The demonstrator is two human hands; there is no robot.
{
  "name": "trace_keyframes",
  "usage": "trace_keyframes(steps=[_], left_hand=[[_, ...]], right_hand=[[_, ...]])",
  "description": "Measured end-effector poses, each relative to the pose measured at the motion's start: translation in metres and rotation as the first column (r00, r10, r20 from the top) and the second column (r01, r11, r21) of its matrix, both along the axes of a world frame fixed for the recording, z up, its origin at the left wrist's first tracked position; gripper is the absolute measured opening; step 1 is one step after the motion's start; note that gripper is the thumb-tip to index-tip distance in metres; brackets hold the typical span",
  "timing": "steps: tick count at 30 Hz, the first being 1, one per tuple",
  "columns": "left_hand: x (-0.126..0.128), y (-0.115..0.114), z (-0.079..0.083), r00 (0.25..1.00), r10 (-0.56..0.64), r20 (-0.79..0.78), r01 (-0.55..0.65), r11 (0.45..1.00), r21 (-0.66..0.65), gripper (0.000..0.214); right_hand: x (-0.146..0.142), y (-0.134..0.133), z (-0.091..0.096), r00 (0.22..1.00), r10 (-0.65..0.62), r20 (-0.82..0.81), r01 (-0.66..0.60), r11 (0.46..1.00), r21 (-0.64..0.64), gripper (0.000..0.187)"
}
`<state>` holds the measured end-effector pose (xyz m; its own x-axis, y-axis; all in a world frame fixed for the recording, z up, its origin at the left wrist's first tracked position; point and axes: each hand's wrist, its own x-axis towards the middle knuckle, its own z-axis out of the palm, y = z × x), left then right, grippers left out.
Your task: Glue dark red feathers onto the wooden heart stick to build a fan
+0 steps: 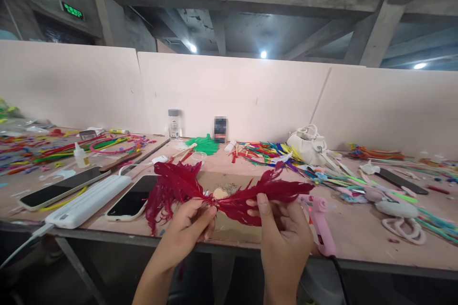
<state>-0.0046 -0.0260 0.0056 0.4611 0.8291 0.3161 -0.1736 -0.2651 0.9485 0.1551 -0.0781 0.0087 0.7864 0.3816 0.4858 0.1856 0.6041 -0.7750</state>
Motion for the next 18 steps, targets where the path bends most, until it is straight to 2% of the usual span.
trace_keyframes(steps=[7, 12, 18], left_hand=[[-0.0023, 0.0004, -0.0038, 0.998, 0.007, -0.069, -0.004, 0.999, 0.046, 0.043], [-0.0023, -0.0015, 0.0015, 0.997, 0.045, -0.058, -0.041, 0.997, 0.067, 0.043], [-0.0011, -0.0016, -0.0021, 0.991, 0.118, -0.06, -0.115, 0.992, 0.041, 0.044]], right_hand=[[-0.0013, -0.0019, 0.0024, 0.993, -0.066, 0.096, 0.073, 0.994, -0.077, 0.034], [-0.0015, -0.003, 0.0032, 0.982, -0.037, 0.184, 0.057, 0.993, -0.103, 0.028], [0.002, -0.0039, 0.0002, 0.95, -0.033, 0.311, 0.081, 0.987, -0.141, 0.024]])
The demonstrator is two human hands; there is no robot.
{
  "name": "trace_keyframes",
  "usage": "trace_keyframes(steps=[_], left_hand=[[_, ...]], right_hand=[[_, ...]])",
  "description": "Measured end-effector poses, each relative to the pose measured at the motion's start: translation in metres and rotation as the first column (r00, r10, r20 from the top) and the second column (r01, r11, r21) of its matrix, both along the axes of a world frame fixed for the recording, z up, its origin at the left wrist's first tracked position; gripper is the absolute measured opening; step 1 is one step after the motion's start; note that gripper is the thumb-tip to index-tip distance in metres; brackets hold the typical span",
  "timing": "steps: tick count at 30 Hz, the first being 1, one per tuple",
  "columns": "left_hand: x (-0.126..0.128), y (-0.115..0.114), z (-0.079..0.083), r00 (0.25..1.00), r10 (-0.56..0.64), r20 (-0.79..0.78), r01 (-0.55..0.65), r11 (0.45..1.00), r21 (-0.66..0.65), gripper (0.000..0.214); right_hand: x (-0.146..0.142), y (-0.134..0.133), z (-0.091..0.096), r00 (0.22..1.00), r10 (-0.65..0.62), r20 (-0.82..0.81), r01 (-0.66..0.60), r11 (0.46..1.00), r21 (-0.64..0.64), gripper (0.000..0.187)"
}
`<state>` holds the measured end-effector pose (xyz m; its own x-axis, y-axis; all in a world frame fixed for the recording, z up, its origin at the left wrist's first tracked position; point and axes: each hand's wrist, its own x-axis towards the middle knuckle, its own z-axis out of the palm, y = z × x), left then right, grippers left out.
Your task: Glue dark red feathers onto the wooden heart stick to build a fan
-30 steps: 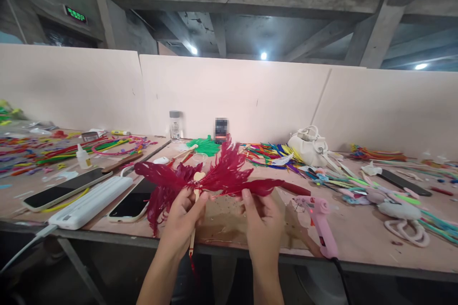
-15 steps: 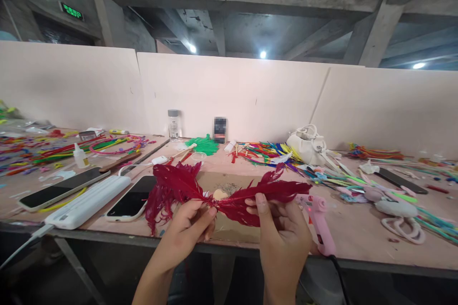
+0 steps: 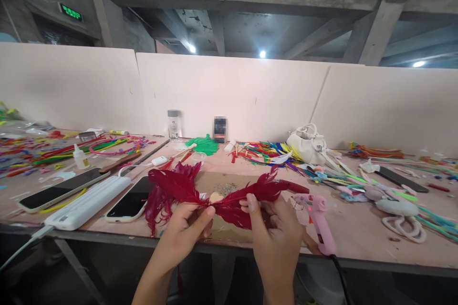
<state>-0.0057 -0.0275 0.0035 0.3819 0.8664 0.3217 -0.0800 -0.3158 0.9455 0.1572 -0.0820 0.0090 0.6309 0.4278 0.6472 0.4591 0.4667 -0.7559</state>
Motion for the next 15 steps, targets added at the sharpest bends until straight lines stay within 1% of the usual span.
trace_keyframes(steps=[5, 6, 10, 11, 13, 15], left_hand=[[0.006, 0.0, 0.0, 0.995, 0.094, 0.014, -0.095, 0.996, 0.004, 0.047], [0.007, -0.001, 0.0, 0.994, 0.108, 0.01, -0.108, 0.994, 0.011, 0.048], [0.009, 0.0, -0.004, 0.986, 0.165, 0.009, -0.165, 0.986, 0.021, 0.05], [0.009, 0.0, -0.005, 0.988, 0.155, 0.014, -0.155, 0.988, 0.006, 0.049], [0.009, 0.001, -0.006, 0.993, 0.114, 0.029, -0.112, 0.993, -0.045, 0.046], [0.008, 0.001, -0.005, 0.997, 0.07, 0.041, -0.066, 0.994, -0.092, 0.046]], right_hand=[[0.003, 0.001, -0.005, 1.0, 0.015, 0.01, -0.014, 0.999, -0.051, 0.029], [0.004, 0.002, -0.006, 1.0, 0.003, 0.03, -0.001, 0.998, -0.058, 0.029], [0.008, 0.005, -0.01, 0.976, -0.139, 0.166, 0.15, 0.987, -0.059, 0.032], [0.009, 0.006, -0.011, 0.972, -0.153, 0.176, 0.164, 0.985, -0.054, 0.032], [0.01, 0.007, -0.013, 0.976, -0.143, 0.166, 0.153, 0.987, -0.047, 0.032], [0.011, 0.009, -0.014, 0.977, -0.151, 0.151, 0.158, 0.987, -0.034, 0.037]])
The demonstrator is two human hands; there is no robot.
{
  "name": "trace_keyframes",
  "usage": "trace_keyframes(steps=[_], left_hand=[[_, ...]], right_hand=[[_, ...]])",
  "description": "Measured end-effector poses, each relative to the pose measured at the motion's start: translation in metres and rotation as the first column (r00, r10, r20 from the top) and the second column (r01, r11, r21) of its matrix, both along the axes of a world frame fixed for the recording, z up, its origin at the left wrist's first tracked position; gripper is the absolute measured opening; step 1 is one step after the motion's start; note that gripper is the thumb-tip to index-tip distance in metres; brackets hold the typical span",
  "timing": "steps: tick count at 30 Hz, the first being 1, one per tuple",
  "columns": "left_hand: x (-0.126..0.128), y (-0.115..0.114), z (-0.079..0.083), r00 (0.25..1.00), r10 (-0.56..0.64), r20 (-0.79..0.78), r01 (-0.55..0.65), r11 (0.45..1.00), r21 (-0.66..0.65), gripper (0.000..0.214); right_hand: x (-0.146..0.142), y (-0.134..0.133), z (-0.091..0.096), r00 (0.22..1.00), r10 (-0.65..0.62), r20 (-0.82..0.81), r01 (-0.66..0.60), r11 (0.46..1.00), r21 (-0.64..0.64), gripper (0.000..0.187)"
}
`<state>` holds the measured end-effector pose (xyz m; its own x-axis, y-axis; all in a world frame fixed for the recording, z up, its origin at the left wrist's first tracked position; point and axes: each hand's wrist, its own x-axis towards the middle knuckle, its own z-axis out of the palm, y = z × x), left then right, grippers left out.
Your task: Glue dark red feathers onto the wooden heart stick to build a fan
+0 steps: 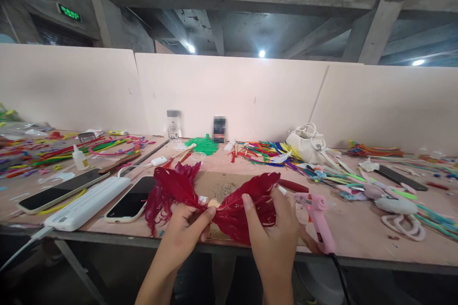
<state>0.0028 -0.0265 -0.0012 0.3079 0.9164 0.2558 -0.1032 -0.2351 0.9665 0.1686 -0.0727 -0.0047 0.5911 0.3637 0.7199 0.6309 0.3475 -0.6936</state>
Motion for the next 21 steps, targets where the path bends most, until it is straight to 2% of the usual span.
trace_keyframes(steps=[3, 6, 9, 13, 15, 17, 19, 21], left_hand=[[-0.001, -0.001, 0.002, 1.0, -0.014, 0.004, 0.014, 0.999, -0.04, 0.049], [0.0, -0.001, 0.003, 0.999, 0.038, 0.034, -0.036, 0.997, -0.064, 0.054], [0.002, 0.0, 0.002, 0.996, 0.071, 0.052, -0.068, 0.996, -0.062, 0.057], [0.001, 0.002, 0.001, 0.999, 0.039, 0.014, -0.038, 0.998, -0.058, 0.057], [-0.001, 0.002, 0.002, 1.0, 0.014, -0.014, -0.015, 0.999, -0.048, 0.055], [-0.002, 0.001, 0.002, 1.0, -0.007, -0.026, 0.006, 0.999, -0.035, 0.051], [-0.002, -0.001, 0.002, 1.0, -0.013, -0.015, 0.013, 0.999, -0.037, 0.049], [-0.001, -0.003, 0.002, 1.0, -0.002, 0.008, 0.003, 0.999, -0.048, 0.047]], right_hand=[[0.001, 0.004, 0.0, 0.999, -0.033, 0.002, 0.033, 0.999, 0.032, 0.048], [0.001, 0.007, 0.003, 0.999, -0.048, -0.014, 0.048, 0.997, 0.057, 0.057], [-0.002, 0.009, 0.006, 0.988, 0.051, -0.147, -0.04, 0.996, 0.074, 0.068], [-0.006, 0.007, 0.007, 0.913, 0.224, -0.341, -0.207, 0.975, 0.086, 0.082], [-0.005, 0.005, 0.004, 0.858, 0.308, -0.411, -0.306, 0.949, 0.072, 0.076], [-0.002, 0.005, 0.0, 0.82, 0.343, -0.458, -0.365, 0.93, 0.043, 0.058], [0.0, 0.005, -0.004, 0.817, 0.332, -0.471, -0.365, 0.931, 0.022, 0.045], [0.001, 0.006, -0.006, 0.826, 0.316, -0.467, -0.348, 0.937, 0.019, 0.041]])
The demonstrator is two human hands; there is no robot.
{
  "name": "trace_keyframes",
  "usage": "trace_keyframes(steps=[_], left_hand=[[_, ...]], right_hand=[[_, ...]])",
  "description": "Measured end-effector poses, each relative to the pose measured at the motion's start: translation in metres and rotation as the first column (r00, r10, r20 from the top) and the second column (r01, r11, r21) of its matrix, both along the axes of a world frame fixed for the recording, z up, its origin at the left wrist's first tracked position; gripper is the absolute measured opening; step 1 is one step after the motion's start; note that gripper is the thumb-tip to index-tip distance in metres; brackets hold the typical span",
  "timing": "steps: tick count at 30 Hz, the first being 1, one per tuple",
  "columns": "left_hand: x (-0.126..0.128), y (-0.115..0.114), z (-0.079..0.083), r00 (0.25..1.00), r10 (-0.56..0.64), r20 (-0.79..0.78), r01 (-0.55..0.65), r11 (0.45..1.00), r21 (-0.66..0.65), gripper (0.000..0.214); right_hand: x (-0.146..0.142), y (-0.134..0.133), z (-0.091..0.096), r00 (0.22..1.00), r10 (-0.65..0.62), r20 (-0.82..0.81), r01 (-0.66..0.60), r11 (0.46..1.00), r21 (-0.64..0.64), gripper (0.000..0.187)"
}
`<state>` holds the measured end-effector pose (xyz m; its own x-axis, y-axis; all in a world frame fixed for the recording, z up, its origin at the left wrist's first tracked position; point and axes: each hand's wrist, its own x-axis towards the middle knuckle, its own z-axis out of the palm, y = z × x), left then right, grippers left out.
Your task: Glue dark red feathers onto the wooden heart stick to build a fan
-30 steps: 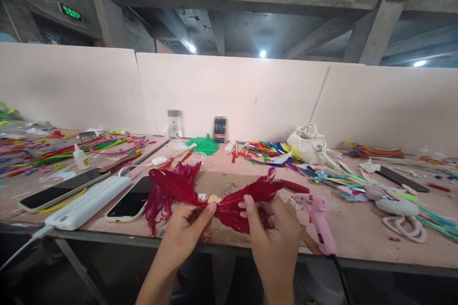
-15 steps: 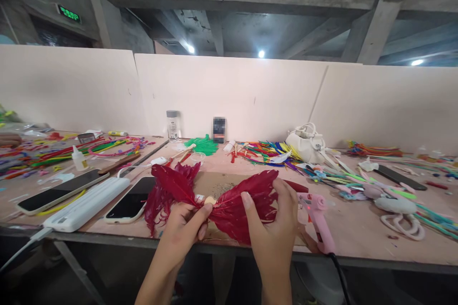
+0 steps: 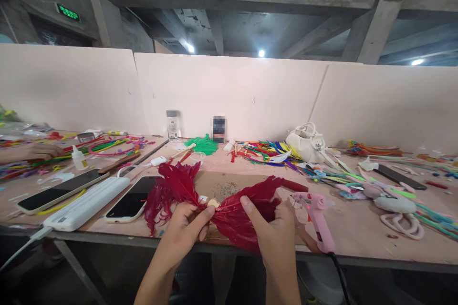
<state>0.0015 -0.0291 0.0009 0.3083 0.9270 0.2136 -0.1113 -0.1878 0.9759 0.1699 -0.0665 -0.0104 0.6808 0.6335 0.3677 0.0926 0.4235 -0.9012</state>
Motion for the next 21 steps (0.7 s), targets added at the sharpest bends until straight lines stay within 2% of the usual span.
trace_keyframes(steps=[8, 13, 16, 21], left_hand=[[0.004, -0.005, 0.003, 0.998, 0.052, 0.04, -0.052, 0.999, -0.011, 0.043], [0.006, -0.007, 0.003, 0.995, 0.079, 0.065, -0.078, 0.997, -0.02, 0.05], [0.007, -0.006, 0.002, 0.993, 0.078, 0.089, -0.075, 0.996, -0.039, 0.054], [0.006, 0.0, 0.001, 0.992, 0.083, 0.093, -0.084, 0.996, -0.003, 0.061]], right_hand=[[0.0, 0.003, 0.002, 0.994, -0.11, 0.027, 0.11, 0.994, 0.0, 0.04], [-0.001, 0.004, 0.003, 0.991, -0.131, 0.015, 0.131, 0.991, -0.033, 0.041], [-0.004, 0.004, 0.006, 0.992, -0.121, -0.046, 0.119, 0.991, -0.055, 0.047], [-0.011, 0.0, 0.015, 0.988, 0.0, -0.151, 0.006, 0.999, 0.034, 0.048]])
